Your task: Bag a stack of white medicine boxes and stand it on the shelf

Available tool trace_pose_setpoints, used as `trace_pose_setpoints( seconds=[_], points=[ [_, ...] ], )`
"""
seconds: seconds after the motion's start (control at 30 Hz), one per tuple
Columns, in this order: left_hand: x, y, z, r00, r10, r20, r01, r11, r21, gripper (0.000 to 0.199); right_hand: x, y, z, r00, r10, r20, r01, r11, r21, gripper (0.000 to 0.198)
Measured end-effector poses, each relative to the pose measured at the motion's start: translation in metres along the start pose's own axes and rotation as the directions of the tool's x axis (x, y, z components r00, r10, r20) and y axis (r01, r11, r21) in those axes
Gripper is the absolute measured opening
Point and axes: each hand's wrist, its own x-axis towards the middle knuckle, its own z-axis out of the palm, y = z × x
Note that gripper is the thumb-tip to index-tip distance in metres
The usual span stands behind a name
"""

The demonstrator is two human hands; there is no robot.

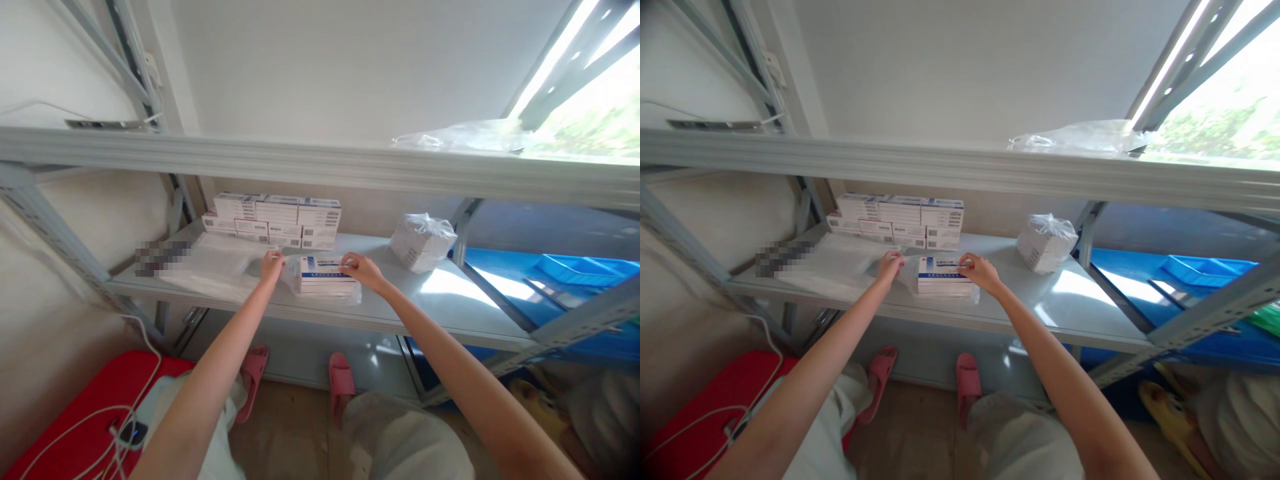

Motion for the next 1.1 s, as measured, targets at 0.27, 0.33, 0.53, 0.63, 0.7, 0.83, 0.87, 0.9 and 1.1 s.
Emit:
trace_pose_setpoints(
  seconds=[0.27,0.33,0.53,0.63,0.7,0.83,0.87,0.9,1.1],
  points=[
    [-0.061,-0.014,-0.029,0.982,0.189,0.025,-0.184,0.973,-0.140,0.044,-0.040,0.046,-0.004,0.997,0.035,-0.072,0.003,0.884,0.467,0.055],
    [-0.072,-0.015,-0.034,0.976,0.197,0.090,-0.194,0.980,-0.039,0.028,-0.057,0.048,-0.006,0.998,0.068,-0.003,-0.058,0.875,0.481,0.064],
    [-0.084,0.009,-0.067,0.918,0.392,-0.055,-0.391,0.920,0.039,0.023,-0.090,0.010,-0.040,0.991,-0.029,0.131,-0.038,0.877,0.479,0.062],
    [-0.072,0.033,-0.076,0.893,0.430,-0.131,-0.439,0.897,-0.047,0.021,-0.077,-0.009,-0.061,0.999,0.014,-0.050,0.016,0.833,0.553,0.054],
    [-0.057,0.048,-0.076,0.911,0.394,-0.123,-0.411,0.894,-0.180,0.019,-0.061,-0.017,-0.072,0.982,0.073,-0.174,0.048,0.796,0.603,0.055],
    [-0.023,0.069,-0.071,0.932,0.349,-0.095,-0.360,0.862,-0.356,0.015,-0.029,-0.027,-0.086,0.965,0.085,-0.247,0.100,0.752,0.651,0.054],
    [-0.015,0.072,-0.071,0.926,0.364,-0.104,-0.376,0.853,-0.363,0.016,-0.024,-0.030,-0.088,0.966,0.049,-0.255,0.131,0.756,0.641,0.051],
    [-0.009,0.075,-0.071,0.918,0.381,-0.111,-0.395,0.846,-0.358,0.017,-0.019,-0.033,-0.089,0.963,0.009,-0.269,0.166,0.765,0.622,0.048],
    [0.006,0.073,-0.079,0.887,0.460,-0.046,-0.443,0.816,-0.371,0.039,-0.009,-0.043,-0.092,0.906,-0.184,-0.381,0.322,0.883,0.341,0.051]
  ],
)
